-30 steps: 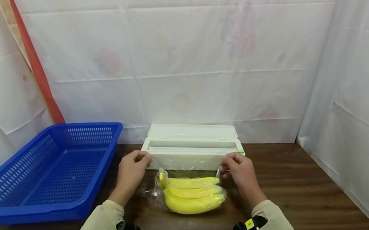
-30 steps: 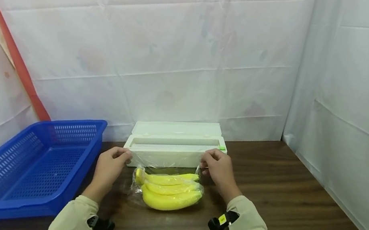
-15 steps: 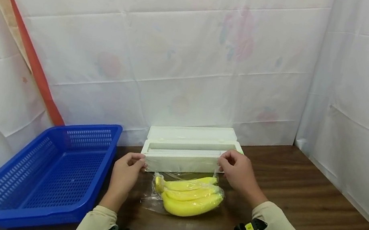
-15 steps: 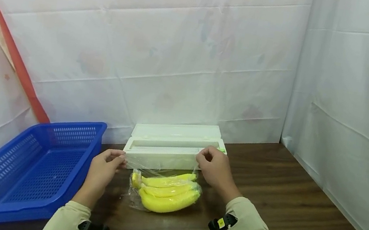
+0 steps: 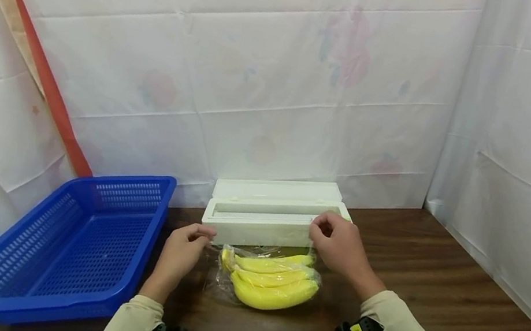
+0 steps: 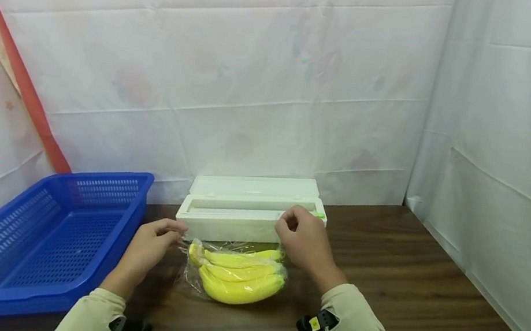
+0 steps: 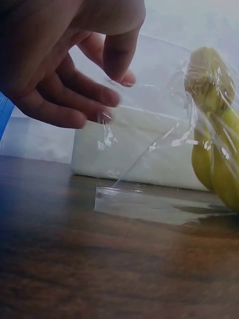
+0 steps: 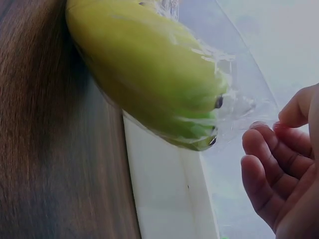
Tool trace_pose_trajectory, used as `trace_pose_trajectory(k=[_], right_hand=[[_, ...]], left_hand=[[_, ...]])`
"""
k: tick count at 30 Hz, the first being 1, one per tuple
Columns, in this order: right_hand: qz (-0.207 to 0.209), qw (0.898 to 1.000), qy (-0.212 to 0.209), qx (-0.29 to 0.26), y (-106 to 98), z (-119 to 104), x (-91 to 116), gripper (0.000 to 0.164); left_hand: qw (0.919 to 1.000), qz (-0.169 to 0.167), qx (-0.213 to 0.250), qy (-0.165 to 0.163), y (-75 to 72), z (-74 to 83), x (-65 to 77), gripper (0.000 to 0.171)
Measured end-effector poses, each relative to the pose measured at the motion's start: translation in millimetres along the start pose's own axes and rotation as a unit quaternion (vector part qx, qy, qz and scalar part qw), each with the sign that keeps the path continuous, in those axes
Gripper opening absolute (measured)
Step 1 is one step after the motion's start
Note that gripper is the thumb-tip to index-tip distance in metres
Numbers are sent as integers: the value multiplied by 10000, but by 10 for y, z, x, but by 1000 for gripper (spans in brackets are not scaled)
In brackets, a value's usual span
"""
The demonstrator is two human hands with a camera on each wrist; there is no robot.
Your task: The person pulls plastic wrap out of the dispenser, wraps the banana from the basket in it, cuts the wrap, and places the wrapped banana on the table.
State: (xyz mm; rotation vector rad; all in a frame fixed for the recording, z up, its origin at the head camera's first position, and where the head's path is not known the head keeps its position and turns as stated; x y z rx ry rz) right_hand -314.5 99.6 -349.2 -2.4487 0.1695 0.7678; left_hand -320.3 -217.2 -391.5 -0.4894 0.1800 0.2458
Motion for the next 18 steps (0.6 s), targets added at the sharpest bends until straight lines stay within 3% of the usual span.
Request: trace_pose_trajectory(k=[4, 9, 11, 14, 18], right_hand=[[23, 9999, -53, 94, -3, -27, 5, 6], [60, 9998, -129, 162, -4, -64, 14, 6], [51, 9995, -212, 210, 8, -89, 16, 11], [43, 9991, -342, 266, 25, -133, 15, 18], [45, 9984, -394, 408, 38, -171, 17, 15]], left_hand=[[9974, 324, -576, 298, -34, 51, 14, 21], [9940, 500, -501, 831, -72, 146, 72, 16], [9918, 248, -373, 1199, -72, 201, 119, 15], [9846, -554, -314, 1626, -35, 282, 202, 16], [9710, -1525, -586, 1744, 46, 320, 283, 25]])
Point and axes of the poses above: each hand's wrist, its own x-axis away from the middle knuckle, its own y-axis out of the palm, z = x × y, the point moved 5 cm from there along -x, towards the middle knuckle, and after that the axes turned 3 degrees about z, right-handed, at the moved point
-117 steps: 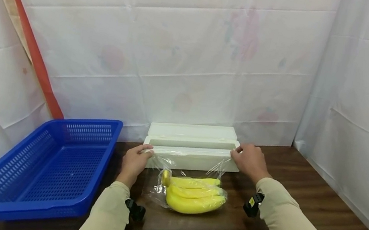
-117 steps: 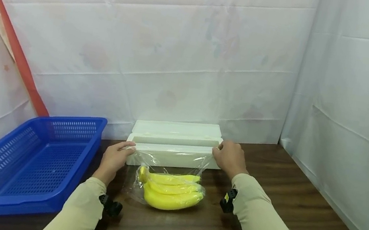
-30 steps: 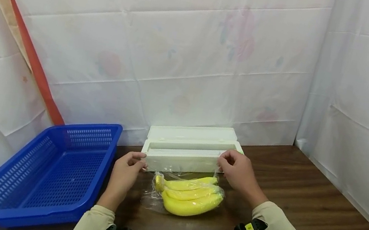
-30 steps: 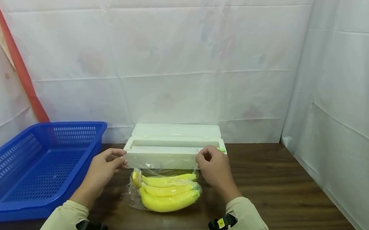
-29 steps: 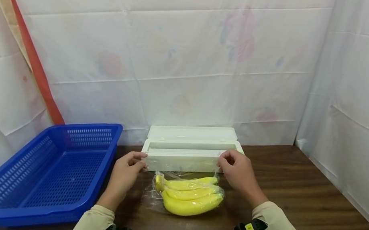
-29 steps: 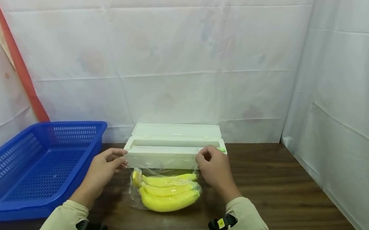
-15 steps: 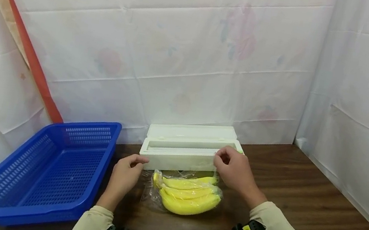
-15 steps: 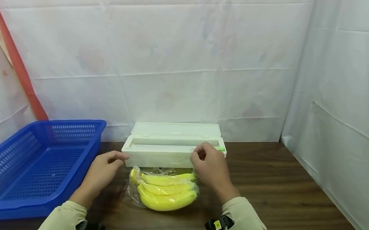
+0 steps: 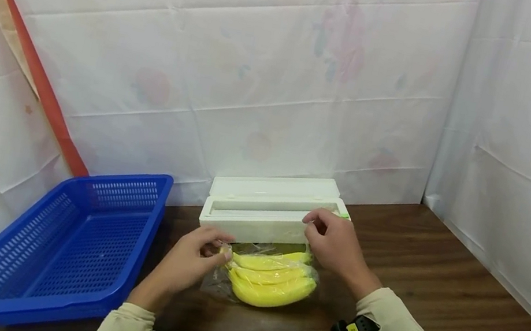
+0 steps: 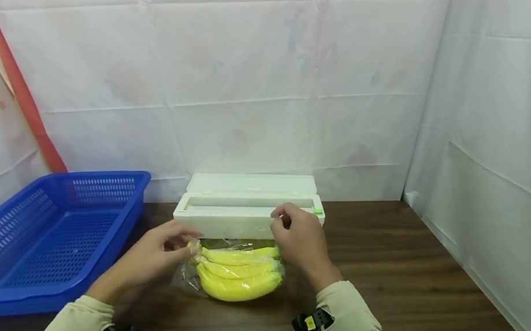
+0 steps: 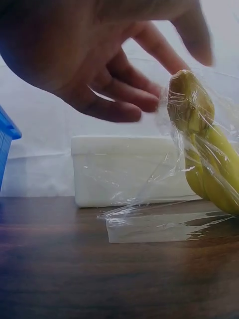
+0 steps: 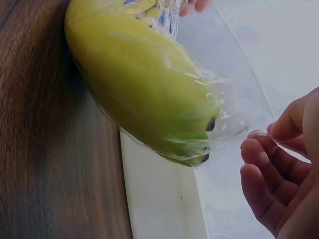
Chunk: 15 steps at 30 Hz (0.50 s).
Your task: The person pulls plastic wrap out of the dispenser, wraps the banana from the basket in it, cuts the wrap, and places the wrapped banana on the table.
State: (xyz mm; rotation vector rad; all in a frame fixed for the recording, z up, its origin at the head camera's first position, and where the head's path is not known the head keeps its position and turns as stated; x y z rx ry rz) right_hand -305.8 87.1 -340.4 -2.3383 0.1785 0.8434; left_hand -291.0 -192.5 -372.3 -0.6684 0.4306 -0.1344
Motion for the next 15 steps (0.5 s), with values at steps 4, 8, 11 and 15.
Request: trace_pose_trajectory(k=[4, 8, 11, 15], right_hand=[[-25, 9998, 104, 163, 1, -17, -2, 11], [-91, 9995, 187, 225, -5, -42, -3, 11], [-172, 9995, 154, 237, -12, -83, 9, 13], [-323, 9991, 44, 253, -3, -139, 30, 14]], left_hand=[[9987, -508, 43, 86, 55, 1, 19, 33], [9965, -731, 403, 59, 81, -10, 32, 40], [9964, -709, 466, -92, 90, -26, 39, 42], [9975, -651, 278, -87, 108, -31, 40, 39]])
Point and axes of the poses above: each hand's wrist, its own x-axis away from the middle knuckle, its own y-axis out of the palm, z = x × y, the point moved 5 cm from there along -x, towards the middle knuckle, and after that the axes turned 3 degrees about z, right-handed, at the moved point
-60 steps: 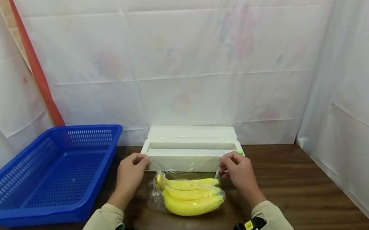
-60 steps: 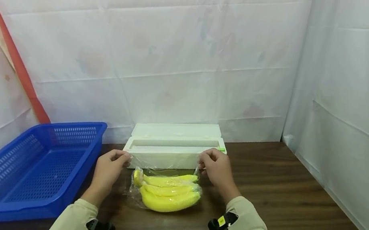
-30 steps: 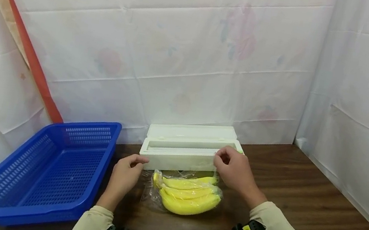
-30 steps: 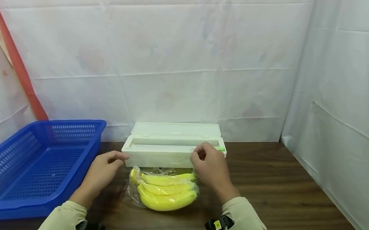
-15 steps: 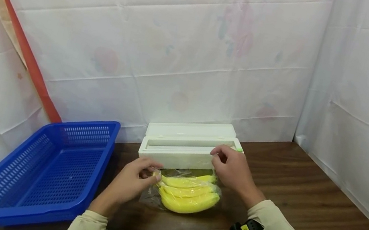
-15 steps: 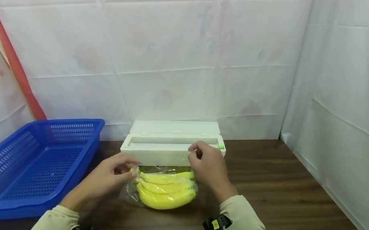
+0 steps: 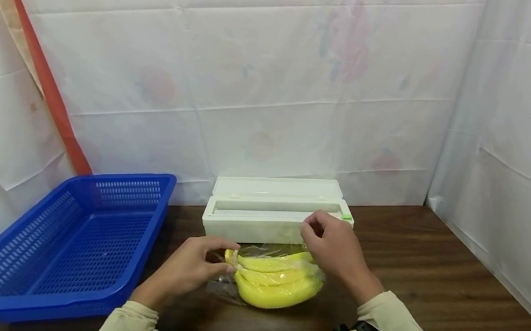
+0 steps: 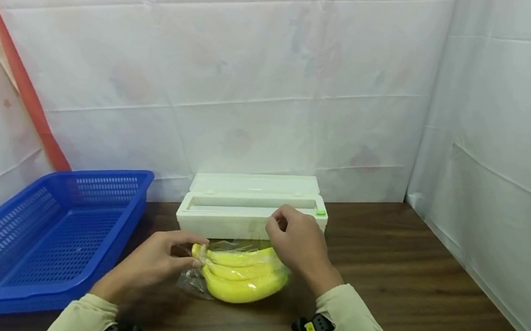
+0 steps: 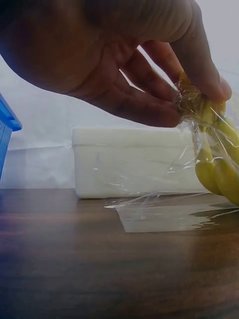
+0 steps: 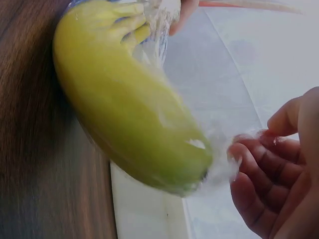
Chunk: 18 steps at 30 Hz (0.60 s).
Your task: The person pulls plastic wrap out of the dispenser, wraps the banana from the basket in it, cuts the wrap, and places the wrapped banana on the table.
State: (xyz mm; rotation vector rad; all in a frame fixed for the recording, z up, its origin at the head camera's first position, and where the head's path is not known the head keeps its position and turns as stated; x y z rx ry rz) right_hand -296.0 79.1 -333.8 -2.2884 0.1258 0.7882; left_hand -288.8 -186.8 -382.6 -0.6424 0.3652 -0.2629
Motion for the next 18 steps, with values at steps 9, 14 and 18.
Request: trace_pose_trajectory(k=[9, 14, 18], right_hand=[[-202, 9993, -316, -26, 11, -30, -1, 19], [-489, 9970, -601, 60, 17, -25, 8, 17], [-665, 9921, -1028, 262, 10, -71, 14, 17]], left_hand=[[9989, -64, -422, 202, 21, -18, -9, 32], [9986, -145, -497, 113, 28, -35, -11, 31], [9988, -129, -473, 77, 26, -44, -8, 29]])
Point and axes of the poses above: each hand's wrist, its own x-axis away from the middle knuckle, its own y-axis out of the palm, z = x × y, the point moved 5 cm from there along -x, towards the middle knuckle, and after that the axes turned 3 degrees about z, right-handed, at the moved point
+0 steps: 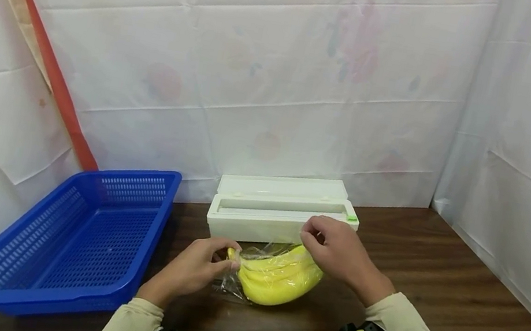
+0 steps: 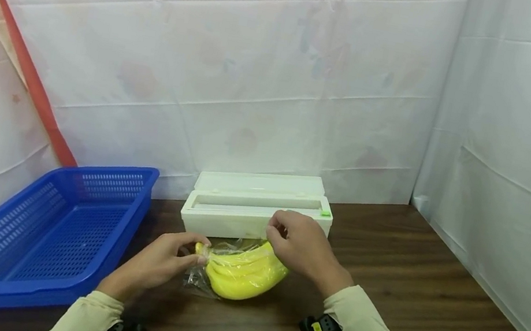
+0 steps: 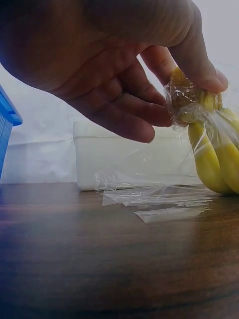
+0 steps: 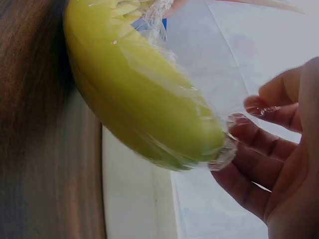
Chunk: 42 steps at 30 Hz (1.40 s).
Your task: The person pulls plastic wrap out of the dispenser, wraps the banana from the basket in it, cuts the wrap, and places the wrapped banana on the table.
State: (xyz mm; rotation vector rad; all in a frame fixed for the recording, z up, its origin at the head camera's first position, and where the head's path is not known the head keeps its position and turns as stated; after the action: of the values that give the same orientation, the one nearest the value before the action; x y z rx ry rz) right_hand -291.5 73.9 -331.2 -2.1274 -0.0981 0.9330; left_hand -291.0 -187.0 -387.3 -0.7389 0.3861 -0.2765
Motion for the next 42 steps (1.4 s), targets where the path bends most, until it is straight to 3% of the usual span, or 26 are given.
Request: trace_pose_trajectory(k=[5, 11, 15, 20, 24, 29, 38, 42], right_hand=[[-528, 9963, -597, 330, -13, -114, 23, 23], [-1630, 9768, -1164, 760, 41, -276, 73, 29], [-1983, 9698, -1132, 864, 22, -372, 127, 31], [-2331, 9660, -668, 894, -2, -437, 195, 40], [-2419, 9645, -410, 976, 3, -435, 219, 49], [-2354, 9652, -479, 1032, 104, -348, 211, 52], [-2122, 9643, -557, 1481, 198, -284, 225, 27], [-2086, 9684, -346, 1320, 191, -226, 252, 32]], left_hand=[[10000, 66, -50, 21, 12, 9, -1, 28], [9998, 137, -112, 23, 33, 21, -17, 27], [9999, 135, -38, 18, 44, 37, -17, 27], [9999, 95, -1, 119, 64, 75, -21, 26], [9996, 115, -61, 233, 61, 119, -23, 25], [9992, 144, -171, 337, 59, 149, -24, 24], [9986, 147, -300, 410, 55, 185, -32, 25], [9994, 114, -98, 320, 64, 175, -29, 28]])
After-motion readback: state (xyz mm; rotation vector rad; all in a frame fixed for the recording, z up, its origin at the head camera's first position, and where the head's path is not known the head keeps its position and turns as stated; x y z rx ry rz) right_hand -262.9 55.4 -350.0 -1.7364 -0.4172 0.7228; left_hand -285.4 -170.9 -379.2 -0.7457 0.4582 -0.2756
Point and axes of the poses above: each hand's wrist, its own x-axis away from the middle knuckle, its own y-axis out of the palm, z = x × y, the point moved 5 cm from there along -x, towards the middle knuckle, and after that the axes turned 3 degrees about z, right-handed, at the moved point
